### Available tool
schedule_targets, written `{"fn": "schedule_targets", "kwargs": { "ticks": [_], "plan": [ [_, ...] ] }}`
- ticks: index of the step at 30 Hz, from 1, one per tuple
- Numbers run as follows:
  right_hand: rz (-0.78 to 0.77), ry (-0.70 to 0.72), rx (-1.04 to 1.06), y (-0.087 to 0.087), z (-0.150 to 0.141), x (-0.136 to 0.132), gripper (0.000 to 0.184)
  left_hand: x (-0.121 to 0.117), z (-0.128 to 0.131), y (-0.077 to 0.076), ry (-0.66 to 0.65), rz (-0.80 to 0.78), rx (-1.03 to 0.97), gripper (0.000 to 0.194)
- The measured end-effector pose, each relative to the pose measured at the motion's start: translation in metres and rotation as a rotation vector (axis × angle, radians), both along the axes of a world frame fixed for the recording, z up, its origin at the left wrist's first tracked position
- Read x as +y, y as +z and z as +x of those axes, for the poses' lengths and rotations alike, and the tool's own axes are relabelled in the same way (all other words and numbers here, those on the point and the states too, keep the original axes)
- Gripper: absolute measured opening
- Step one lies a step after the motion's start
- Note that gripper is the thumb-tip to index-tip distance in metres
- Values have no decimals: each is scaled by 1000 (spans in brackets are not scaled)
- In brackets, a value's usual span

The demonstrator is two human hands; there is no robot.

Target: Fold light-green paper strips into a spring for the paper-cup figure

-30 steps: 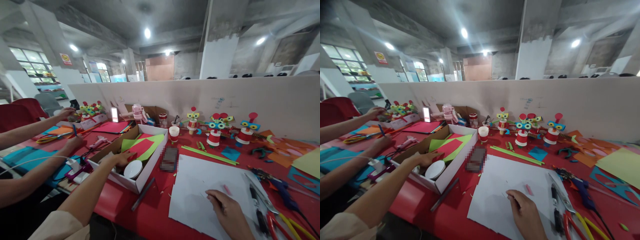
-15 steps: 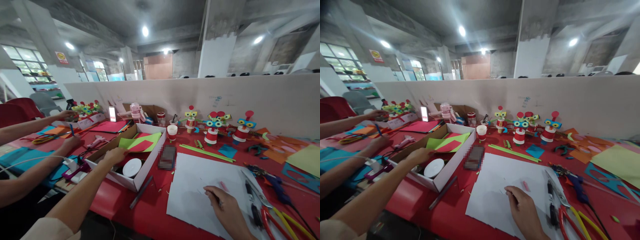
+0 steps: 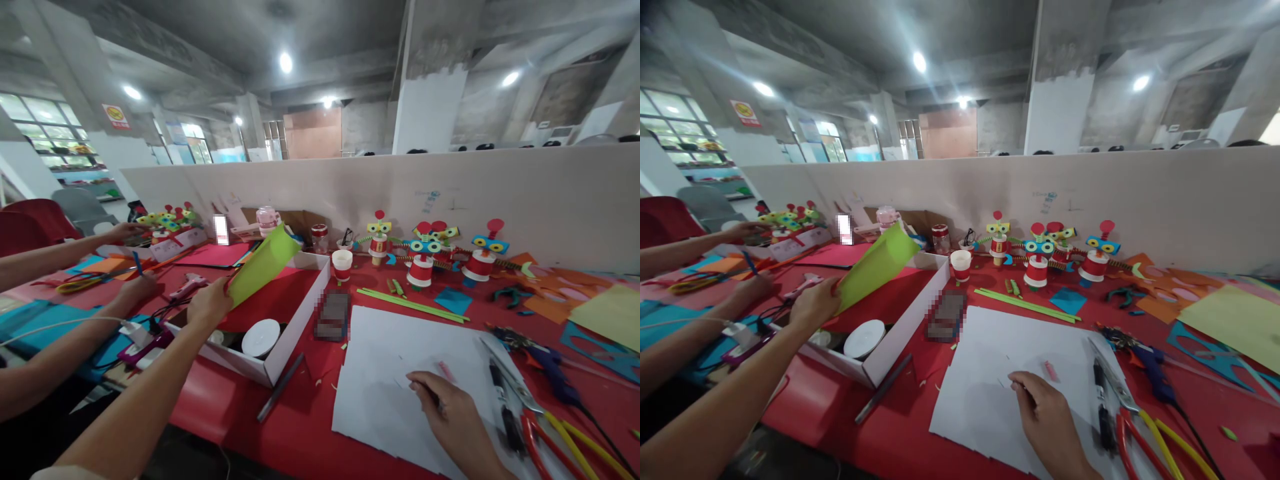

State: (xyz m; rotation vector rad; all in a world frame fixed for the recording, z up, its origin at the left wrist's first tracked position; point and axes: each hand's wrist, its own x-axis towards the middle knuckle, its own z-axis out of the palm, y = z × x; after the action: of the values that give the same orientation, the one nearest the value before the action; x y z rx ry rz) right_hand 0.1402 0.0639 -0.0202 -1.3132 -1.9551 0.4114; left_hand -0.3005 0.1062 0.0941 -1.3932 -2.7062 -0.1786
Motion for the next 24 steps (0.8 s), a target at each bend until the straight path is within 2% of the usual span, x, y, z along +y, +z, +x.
{"fn": "schedule_targets", "kwargs": {
  "ticks": [4,10,14,18,20,24],
  "plan": [
    [-4,6,-4,0,-1,0,24,1,-2,-2,-32,15,6,51],
    [3,11,6,1,-1,0,24,3,-2,-8,-118,25,-9,35],
    [-14,13,6,1,-1,1,24,2,2,-10,-125,115,1,52],
    [-18,11,6,0,0,1,25,-1,3,-9,-214,153,28,69],
    [-15,13,2,1,0,1,25,-2,1,-8,-244,177,44,74],
    [-4,10,-18,0,1,0,25,-1,-4,-4,-221,172,33,78]
  ]
}}
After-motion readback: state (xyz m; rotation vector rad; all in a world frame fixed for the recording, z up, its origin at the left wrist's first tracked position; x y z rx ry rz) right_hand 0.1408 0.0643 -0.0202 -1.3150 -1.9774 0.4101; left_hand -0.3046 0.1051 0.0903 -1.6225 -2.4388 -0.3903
